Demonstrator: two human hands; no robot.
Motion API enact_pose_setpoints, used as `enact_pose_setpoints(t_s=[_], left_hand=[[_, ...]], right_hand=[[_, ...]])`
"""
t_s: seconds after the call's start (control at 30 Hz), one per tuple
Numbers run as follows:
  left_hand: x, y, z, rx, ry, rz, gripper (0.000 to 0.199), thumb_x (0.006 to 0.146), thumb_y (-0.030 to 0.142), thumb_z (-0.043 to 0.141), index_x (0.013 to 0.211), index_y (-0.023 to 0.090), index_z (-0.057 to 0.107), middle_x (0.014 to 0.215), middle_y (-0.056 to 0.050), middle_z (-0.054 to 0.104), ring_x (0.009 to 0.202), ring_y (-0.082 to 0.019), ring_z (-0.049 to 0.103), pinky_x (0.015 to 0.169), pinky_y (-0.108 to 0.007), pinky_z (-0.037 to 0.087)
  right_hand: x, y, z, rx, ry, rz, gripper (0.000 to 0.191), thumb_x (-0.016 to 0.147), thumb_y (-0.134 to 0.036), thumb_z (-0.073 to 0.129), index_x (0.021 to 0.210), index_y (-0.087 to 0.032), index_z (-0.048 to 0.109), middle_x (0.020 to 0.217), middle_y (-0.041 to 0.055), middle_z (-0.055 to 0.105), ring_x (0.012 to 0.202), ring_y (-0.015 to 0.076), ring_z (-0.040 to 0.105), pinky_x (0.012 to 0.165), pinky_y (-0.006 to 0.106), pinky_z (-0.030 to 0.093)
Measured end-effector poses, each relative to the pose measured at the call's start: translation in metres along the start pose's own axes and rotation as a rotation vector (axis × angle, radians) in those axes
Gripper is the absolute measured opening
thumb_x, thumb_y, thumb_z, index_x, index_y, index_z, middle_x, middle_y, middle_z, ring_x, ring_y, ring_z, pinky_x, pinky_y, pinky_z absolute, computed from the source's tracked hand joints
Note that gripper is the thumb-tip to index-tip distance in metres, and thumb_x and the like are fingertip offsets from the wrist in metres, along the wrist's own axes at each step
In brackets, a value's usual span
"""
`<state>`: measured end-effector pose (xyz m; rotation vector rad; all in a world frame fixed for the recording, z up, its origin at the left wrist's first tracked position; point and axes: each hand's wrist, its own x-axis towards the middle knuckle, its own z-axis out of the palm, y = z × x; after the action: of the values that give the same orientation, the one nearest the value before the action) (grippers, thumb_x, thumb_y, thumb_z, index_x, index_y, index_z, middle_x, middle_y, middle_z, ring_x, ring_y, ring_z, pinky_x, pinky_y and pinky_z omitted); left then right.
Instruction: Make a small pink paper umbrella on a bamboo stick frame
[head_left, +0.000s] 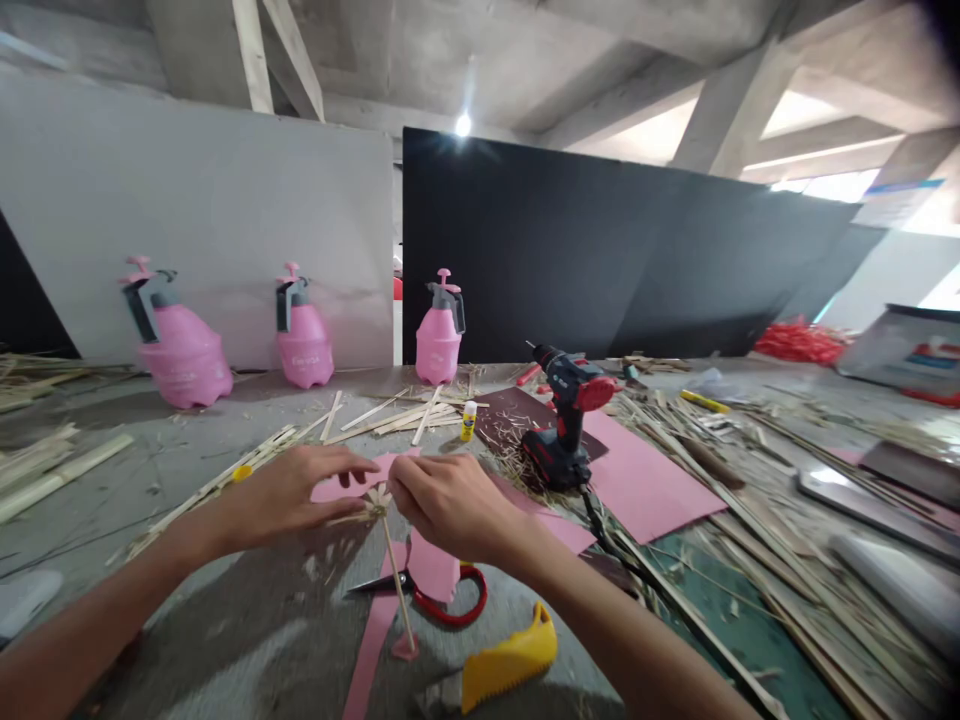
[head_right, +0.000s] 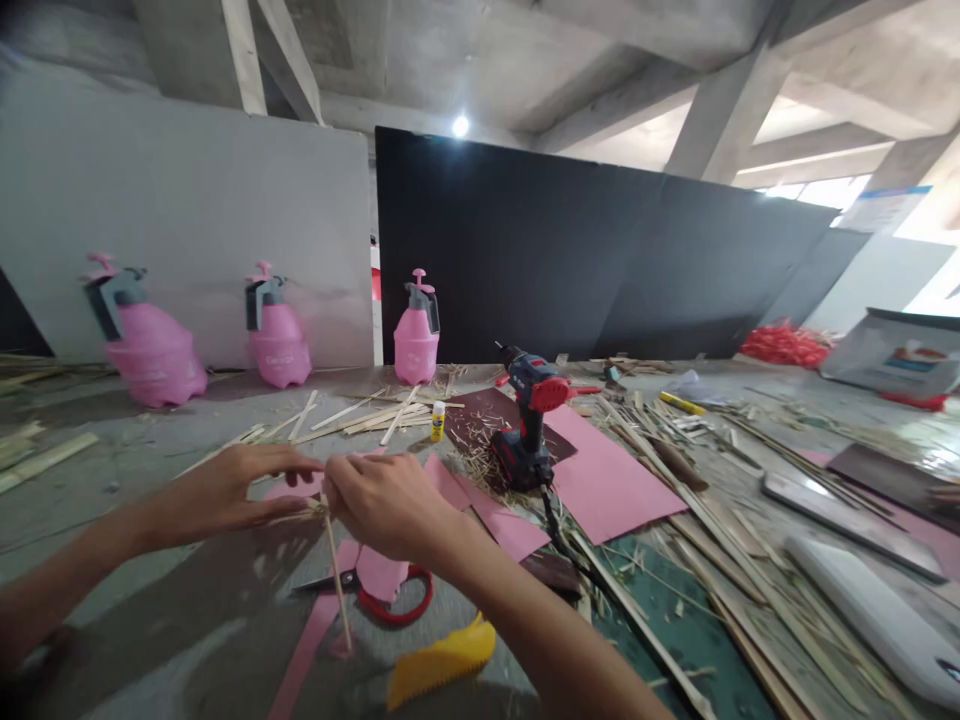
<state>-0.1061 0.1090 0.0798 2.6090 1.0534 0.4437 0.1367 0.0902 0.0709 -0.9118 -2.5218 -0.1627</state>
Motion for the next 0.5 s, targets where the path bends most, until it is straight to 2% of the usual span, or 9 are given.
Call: enact_pose_setpoints(t_s=[0.07,0.1,0.17,0.23,0.27,0.4,0.5], left_hand=[[0.000,0.007,-0.003,-0.091,-0.005,-0.043,0.047,0.095,0.052,0.059,0.137,0.029,0.058,0.124,-0.004,0.071,0.105,-0.022,0.066,0.091,-0.032,0.049],[0.001,0.011,-0.004,-0.142,-0.019,-0.064,0.043,0.098,0.050,0.054,0.135,0.029,0.060,0.124,-0.003,0.070,0.106,-0.022,0.066,0.091,-0.032,0.049],[0.003,0.021,-0.005,-0.215,-0.037,-0.109,0.037,0.103,0.048,0.044,0.121,0.027,0.068,0.115,-0.002,0.073,0.104,-0.021,0.066,0.090,-0.032,0.049],[0.006,0.029,-0.005,-0.285,-0.033,-0.138,0.040,0.104,0.048,0.040,0.109,0.024,0.071,0.105,-0.002,0.074,0.098,-0.021,0.067,0.086,-0.031,0.049],[0.007,0.031,-0.003,-0.316,-0.015,-0.145,0.040,0.104,0.048,0.040,0.108,0.024,0.071,0.105,-0.002,0.074,0.098,-0.021,0.066,0.086,-0.030,0.049],[0.009,0.034,0.004,-0.400,0.066,-0.138,0.037,0.102,0.048,0.046,0.123,0.026,0.066,0.115,-0.003,0.072,0.107,-0.021,0.065,0.093,-0.030,0.048],[0.009,0.035,0.007,-0.446,0.060,-0.148,0.036,0.102,0.046,0.047,0.115,0.023,0.071,0.104,-0.003,0.075,0.095,-0.019,0.068,0.083,-0.028,0.050]], right_hand=[[-0.001,0.003,0.000,0.016,0.017,0.011,0.022,0.104,-0.022,0.038,0.090,-0.018,0.054,0.075,0.0012,0.065,0.057,0.0123,0.045,0.054,0.032,0.021],[-0.001,0.005,0.000,0.022,0.026,0.017,0.022,0.104,-0.023,0.038,0.090,-0.018,0.054,0.074,0.0008,0.065,0.056,0.0122,0.044,0.054,0.032,0.021],[-0.002,0.008,0.000,0.031,0.038,0.027,0.020,0.104,-0.024,0.040,0.091,-0.019,0.054,0.073,0.0004,0.064,0.056,0.0123,0.045,0.054,0.032,0.022],[-0.002,0.010,0.001,0.039,0.055,0.031,0.020,0.105,-0.026,0.041,0.093,-0.019,0.055,0.074,0.0005,0.065,0.057,0.0125,0.047,0.054,0.031,0.022],[-0.002,0.010,0.002,0.046,0.068,0.031,0.021,0.106,-0.026,0.040,0.093,-0.019,0.055,0.075,0.0008,0.066,0.057,0.0126,0.048,0.054,0.031,0.022],[-0.001,0.009,0.005,0.066,0.114,0.031,0.027,0.108,-0.030,0.036,0.092,-0.019,0.055,0.075,0.0014,0.066,0.057,0.0126,0.050,0.054,0.031,0.022],[-0.001,0.007,0.004,0.071,0.112,0.037,0.029,0.108,-0.030,0.034,0.090,-0.019,0.055,0.072,0.0009,0.065,0.057,0.0126,0.050,0.054,0.031,0.022]])
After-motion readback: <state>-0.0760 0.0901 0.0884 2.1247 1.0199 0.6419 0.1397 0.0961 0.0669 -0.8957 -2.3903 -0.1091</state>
